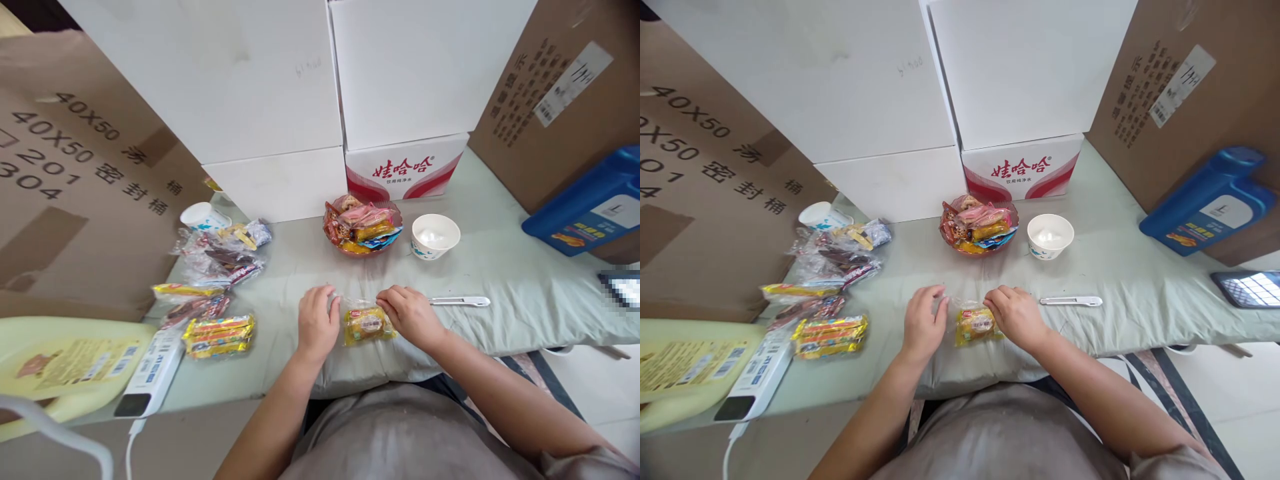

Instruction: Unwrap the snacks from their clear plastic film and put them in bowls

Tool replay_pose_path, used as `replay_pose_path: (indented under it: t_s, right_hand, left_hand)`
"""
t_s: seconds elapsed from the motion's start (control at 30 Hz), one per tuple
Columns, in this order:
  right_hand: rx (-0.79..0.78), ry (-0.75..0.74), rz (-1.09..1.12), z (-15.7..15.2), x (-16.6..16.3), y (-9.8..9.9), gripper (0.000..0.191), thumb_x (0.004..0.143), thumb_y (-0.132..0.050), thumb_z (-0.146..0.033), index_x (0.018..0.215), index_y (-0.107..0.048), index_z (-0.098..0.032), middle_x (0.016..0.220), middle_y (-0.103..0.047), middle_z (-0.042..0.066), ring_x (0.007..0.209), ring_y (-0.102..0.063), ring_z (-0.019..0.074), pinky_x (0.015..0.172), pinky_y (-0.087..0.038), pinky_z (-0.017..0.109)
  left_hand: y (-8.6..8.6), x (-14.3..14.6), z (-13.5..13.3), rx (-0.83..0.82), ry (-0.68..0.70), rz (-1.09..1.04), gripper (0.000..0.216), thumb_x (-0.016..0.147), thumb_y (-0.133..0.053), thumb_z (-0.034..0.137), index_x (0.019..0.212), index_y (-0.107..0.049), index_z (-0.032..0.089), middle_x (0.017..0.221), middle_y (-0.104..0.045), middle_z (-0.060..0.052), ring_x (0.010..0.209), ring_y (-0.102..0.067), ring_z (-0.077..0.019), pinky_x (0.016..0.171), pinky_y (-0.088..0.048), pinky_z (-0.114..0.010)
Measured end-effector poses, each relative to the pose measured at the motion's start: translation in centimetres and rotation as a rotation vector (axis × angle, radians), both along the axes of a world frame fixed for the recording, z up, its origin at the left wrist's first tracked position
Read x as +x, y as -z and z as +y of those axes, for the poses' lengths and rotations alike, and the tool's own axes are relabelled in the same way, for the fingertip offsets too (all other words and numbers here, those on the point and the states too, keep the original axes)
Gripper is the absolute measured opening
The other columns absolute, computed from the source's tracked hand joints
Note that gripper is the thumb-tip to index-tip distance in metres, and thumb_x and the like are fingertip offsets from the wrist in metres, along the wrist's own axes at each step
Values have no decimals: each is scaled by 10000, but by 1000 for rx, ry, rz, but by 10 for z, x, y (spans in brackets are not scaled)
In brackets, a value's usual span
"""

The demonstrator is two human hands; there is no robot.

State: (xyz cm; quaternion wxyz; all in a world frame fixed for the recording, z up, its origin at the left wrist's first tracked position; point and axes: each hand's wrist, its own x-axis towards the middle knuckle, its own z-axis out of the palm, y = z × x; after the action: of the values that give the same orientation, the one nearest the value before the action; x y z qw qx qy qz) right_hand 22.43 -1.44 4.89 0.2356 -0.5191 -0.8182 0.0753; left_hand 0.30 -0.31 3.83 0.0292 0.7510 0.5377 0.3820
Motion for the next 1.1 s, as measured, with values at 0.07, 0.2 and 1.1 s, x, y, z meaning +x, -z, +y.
replay_pose_path:
  t_s: [0.07, 0.2, 1.1]
  right_hand:
    - [-29, 15, -17, 7, -1, 2, 322, 1016, -364, -326, 921, -645, -201, 814, -676, 51, 712, -604, 161, 673, -408, 284]
    - [-88, 48, -67, 29, 2, 4, 291, 1005, -399, -338, 928, -642, -198, 840, -674, 47, 722, -610, 165, 633, -391, 273]
    - [-176, -202, -289, -3, -17, 17, 548, 666, -814, -474, 1095, -632, -186, 995, -614, 114, 953, -554, 298, 793, -474, 432]
  left_hand:
    - [-3, 5, -4, 192, 13, -1, 141, 886, -529, 182, 998, -615, 187, 971, -635, -92, 954, -589, -229, 870, -464, -387]
    - [0, 19, -15, 137, 366, 160, 191, 891, -548, 180, 1072, -610, 193, 983, -646, -73, 964, -578, -226, 863, -479, -378]
    - [-6, 11, -28, -313, 368, -31, 139, 933, -473, 205, 1009, -589, 208, 997, -633, -58, 943, -612, -188, 830, -527, -340]
